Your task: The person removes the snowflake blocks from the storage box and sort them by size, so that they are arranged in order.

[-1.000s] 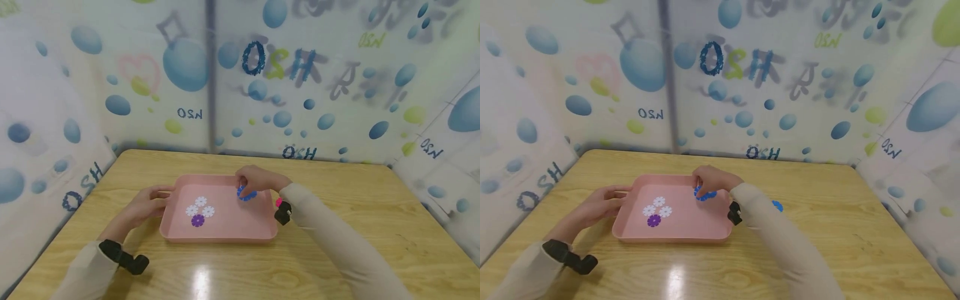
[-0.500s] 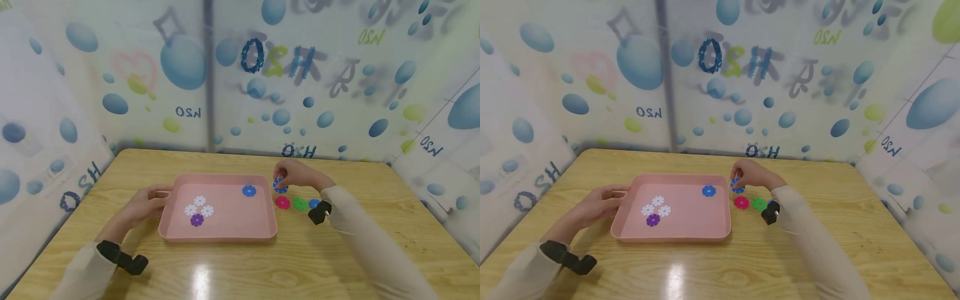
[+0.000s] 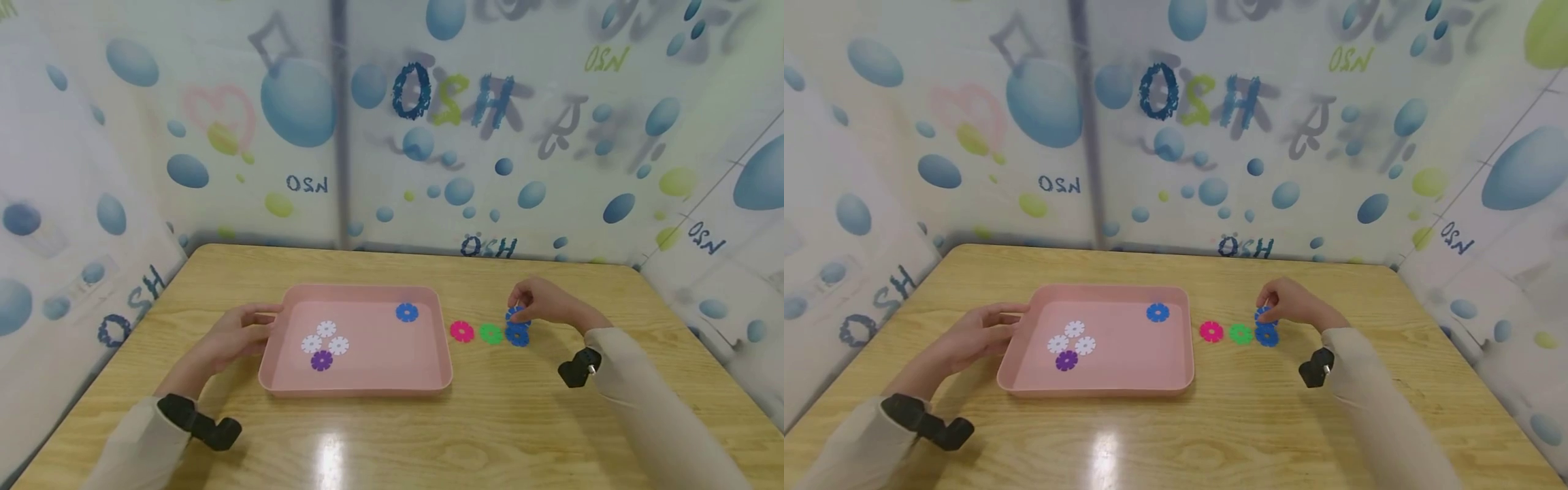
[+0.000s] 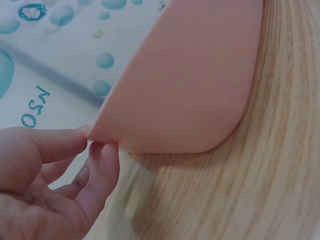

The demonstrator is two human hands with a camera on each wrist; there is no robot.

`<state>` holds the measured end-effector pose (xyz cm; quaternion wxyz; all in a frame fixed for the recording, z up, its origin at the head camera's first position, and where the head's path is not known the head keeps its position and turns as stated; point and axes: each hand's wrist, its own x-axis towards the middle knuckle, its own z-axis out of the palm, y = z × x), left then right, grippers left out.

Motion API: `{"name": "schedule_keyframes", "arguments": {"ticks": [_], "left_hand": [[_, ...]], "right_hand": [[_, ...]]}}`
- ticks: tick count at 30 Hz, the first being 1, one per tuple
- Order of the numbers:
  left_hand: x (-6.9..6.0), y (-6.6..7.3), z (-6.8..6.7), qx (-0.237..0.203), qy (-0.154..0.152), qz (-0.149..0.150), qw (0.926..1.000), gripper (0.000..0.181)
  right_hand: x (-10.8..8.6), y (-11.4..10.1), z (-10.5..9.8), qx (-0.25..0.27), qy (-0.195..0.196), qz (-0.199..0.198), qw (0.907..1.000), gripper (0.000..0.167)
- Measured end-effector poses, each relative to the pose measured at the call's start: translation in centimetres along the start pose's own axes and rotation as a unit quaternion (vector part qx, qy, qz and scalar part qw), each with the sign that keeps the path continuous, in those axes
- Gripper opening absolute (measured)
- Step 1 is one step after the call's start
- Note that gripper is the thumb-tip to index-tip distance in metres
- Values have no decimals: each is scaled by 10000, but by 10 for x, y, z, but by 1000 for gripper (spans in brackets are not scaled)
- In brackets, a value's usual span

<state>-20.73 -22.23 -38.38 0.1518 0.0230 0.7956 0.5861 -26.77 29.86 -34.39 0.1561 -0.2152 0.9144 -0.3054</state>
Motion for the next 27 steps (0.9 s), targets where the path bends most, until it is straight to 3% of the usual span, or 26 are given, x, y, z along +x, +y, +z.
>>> {"name": "schedule_keyframes", "arguments": {"ticks": [10,19,27], "left_hand": [[-1,2,3,24,-19,-126,9999,48],[-1,3,1,72,3,-141,9999,50],[-1,4,1,-64,-24,-170,9998,49]], "right_hand": [[-34,37,-4,132,285,420,9986,25],[-38,58,7,559,661,879,9924,29],[-41,60,14,286,868,655,9937,30]]}}
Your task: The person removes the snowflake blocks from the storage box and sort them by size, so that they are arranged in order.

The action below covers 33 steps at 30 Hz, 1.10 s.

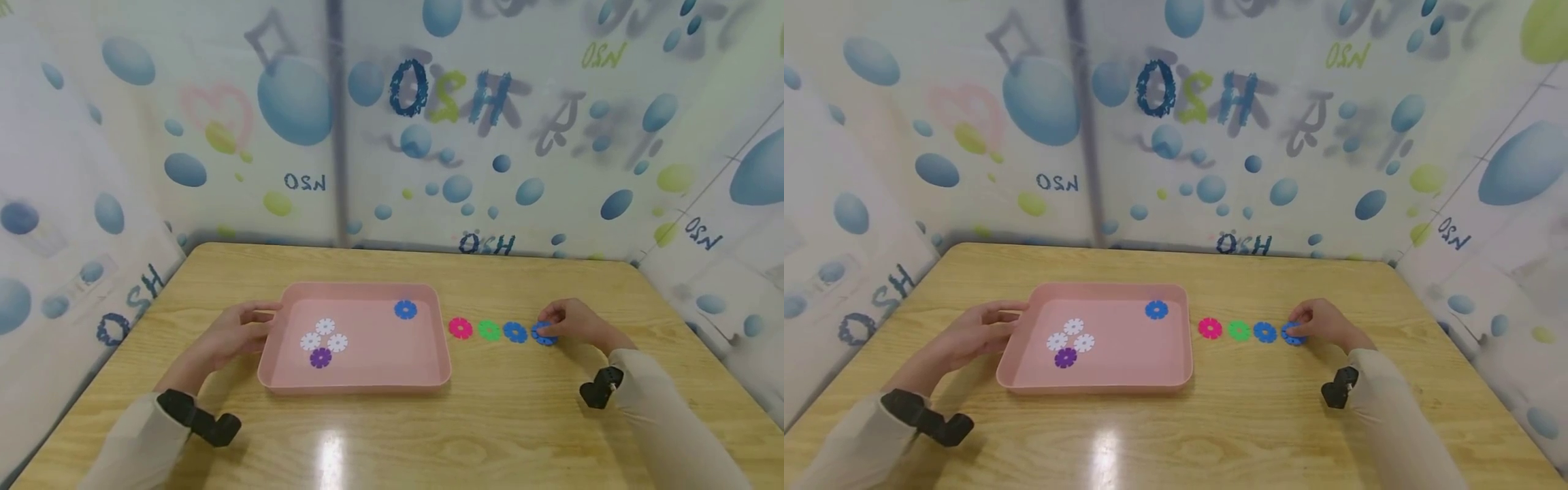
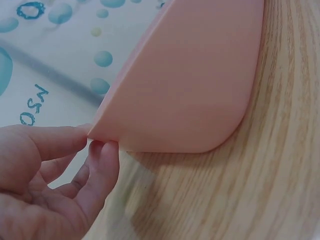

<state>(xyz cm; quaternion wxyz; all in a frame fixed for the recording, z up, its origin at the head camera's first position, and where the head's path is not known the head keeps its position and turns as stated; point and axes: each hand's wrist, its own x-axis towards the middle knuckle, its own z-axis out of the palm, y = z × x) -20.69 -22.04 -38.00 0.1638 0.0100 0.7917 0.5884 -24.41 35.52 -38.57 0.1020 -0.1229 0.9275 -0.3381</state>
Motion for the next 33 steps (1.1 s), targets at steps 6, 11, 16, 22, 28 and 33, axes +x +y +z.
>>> {"name": "schedule_keyframes", "arguments": {"ticks": [6,11,16,22,28,33], "left_hand": [[0,2,1,21,13,2,10000,49],[0,0,1,91,50,-44,9999,49],[0,-2,0,42,32,-57,10000,49],[0,0,-2,103,40,-174,9998,52],[2,0,-2,135,50,-191,9997,52],[1,0,-1,99,30,-160,9998,52]], "right_hand": [[-2,11,2,164,49,-213,9996,31],[-3,9,6,57,-52,282,9996,31],[-2,6,9,-131,-100,279,9995,25],[-1,4,8,-86,-107,350,9993,26],[-3,1,3,-96,-110,422,9990,33],[1,-15,-3,-95,-49,162,9998,36]]}}
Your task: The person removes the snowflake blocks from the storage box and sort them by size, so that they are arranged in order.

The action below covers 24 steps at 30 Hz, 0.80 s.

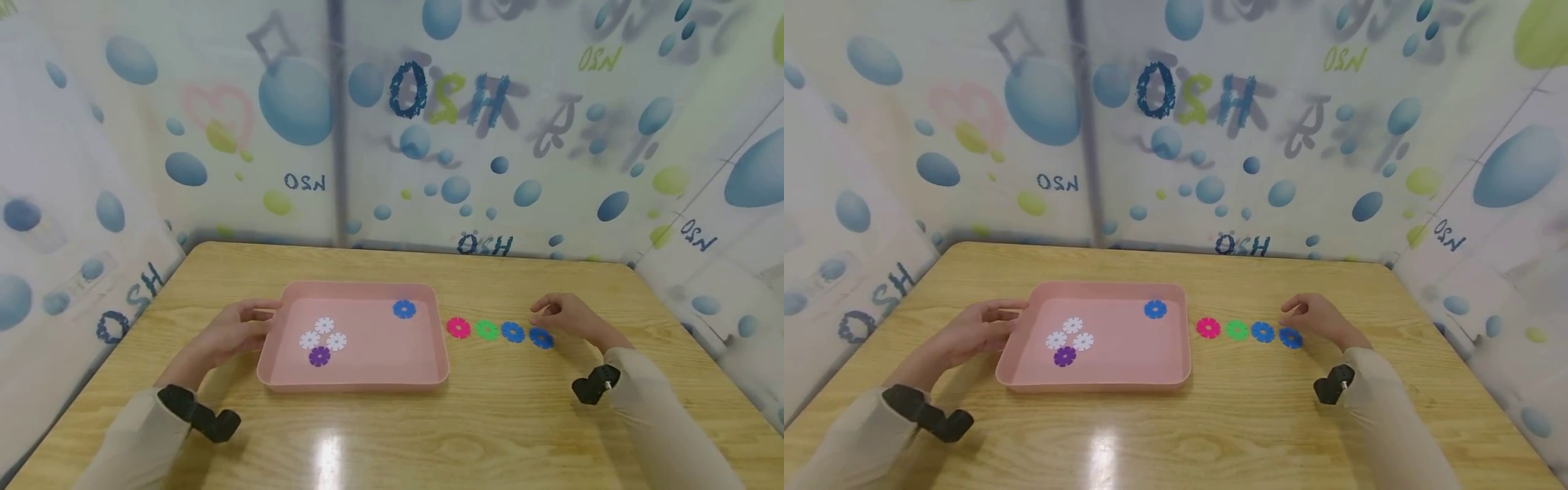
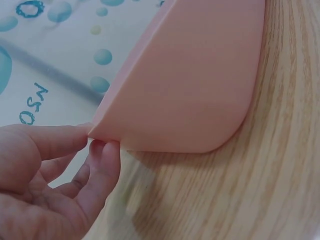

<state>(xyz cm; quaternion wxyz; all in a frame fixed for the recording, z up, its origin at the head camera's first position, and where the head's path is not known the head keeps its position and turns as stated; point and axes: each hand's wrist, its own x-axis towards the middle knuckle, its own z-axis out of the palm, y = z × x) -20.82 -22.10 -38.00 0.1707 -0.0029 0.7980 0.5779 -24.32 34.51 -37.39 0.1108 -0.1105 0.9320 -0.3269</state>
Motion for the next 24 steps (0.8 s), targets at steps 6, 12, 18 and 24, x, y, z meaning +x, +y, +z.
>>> {"name": "schedule_keyframes", "arguments": {"ticks": [6,12,18,24], "left_hand": [[-2,-1,1,-13,12,-10,10000,51],[0,-2,1,-5,37,25,10000,51],[0,-3,0,23,57,31,10000,51],[-1,0,1,51,53,36,10000,50]], "right_hand": [[16,-32,5,97,-357,-592,9976,35],[34,-69,22,151,-596,-1045,9926,32],[54,-102,45,207,-815,-1307,9878,30],[69,-134,59,80,-876,-1513,9846,25]]}}
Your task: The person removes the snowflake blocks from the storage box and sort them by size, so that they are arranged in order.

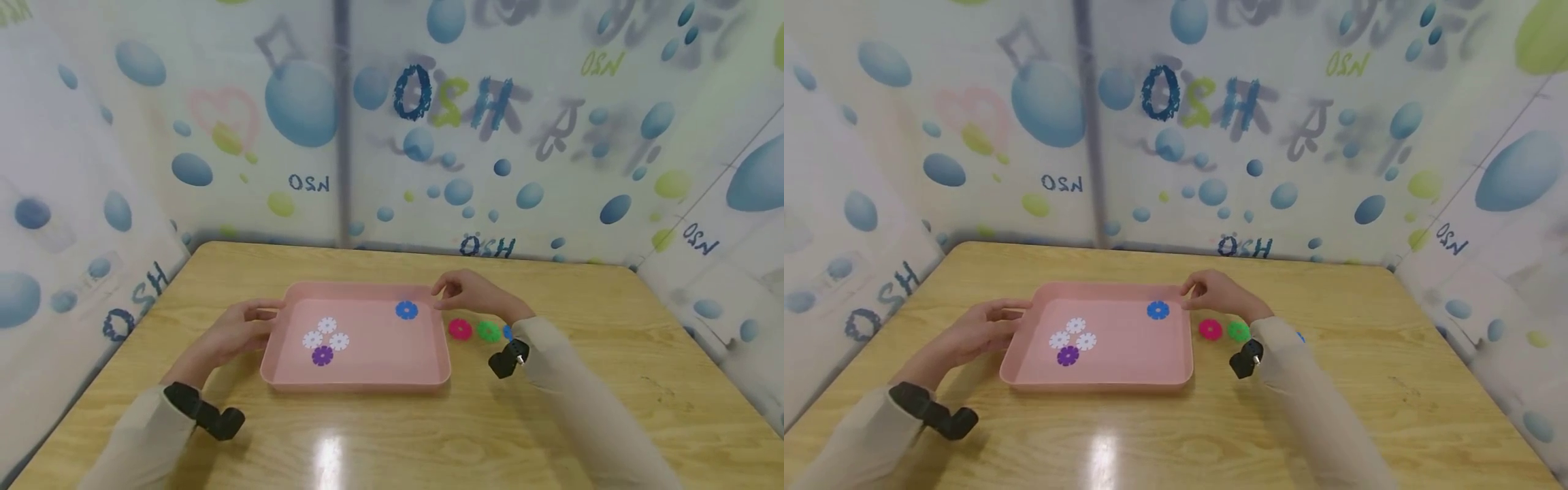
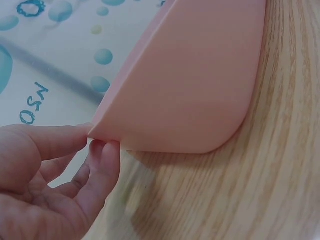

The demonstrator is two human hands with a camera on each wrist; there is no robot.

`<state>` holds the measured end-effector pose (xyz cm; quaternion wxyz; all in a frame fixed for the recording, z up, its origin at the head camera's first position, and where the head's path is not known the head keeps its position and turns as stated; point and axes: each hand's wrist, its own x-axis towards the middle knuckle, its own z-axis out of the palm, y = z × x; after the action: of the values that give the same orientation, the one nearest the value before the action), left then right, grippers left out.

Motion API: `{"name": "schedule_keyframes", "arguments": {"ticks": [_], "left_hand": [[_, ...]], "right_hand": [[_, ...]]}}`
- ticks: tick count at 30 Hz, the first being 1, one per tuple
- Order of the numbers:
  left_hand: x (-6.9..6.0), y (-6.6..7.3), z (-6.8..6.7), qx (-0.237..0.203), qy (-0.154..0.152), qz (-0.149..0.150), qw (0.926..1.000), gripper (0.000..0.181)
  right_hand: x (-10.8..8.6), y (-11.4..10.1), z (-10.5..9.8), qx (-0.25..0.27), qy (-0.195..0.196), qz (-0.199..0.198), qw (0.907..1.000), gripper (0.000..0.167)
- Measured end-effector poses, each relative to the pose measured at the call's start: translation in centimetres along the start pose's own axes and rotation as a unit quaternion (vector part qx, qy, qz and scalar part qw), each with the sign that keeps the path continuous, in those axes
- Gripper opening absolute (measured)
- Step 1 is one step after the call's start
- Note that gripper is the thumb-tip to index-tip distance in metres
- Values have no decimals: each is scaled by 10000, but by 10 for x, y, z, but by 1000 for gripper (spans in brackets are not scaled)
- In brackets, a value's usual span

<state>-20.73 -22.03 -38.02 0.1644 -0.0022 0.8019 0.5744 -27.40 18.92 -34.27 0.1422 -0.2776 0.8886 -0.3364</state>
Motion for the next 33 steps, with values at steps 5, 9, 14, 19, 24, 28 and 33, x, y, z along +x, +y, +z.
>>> {"name": "schedule_keyframes", "arguments": {"ticks": [5,9,14,19,24,28,33], "left_hand": [[1,1,1,-78,-28,106,9999,50],[0,1,2,-56,-39,51,10000,50],[-1,0,1,-33,-78,45,10000,49],[-1,2,-1,16,-69,-11,10000,50],[0,2,-2,57,-36,-60,10000,51],[0,1,-2,61,27,-90,9999,51],[0,-2,-3,20,-12,-70,10000,51]], "right_hand": [[15,-12,6,-130,-42,-150,9998,22],[25,-15,11,-131,-249,-125,9995,21],[40,-15,14,-311,-646,-102,9974,19],[53,-23,15,-562,-1056,82,9928,23],[62,-32,17,-969,-1237,355,9869,25],[67,-36,20,-1351,-1285,410,9816,27],[68,-36,24,-1714,-1352,368,9752,28]]}}
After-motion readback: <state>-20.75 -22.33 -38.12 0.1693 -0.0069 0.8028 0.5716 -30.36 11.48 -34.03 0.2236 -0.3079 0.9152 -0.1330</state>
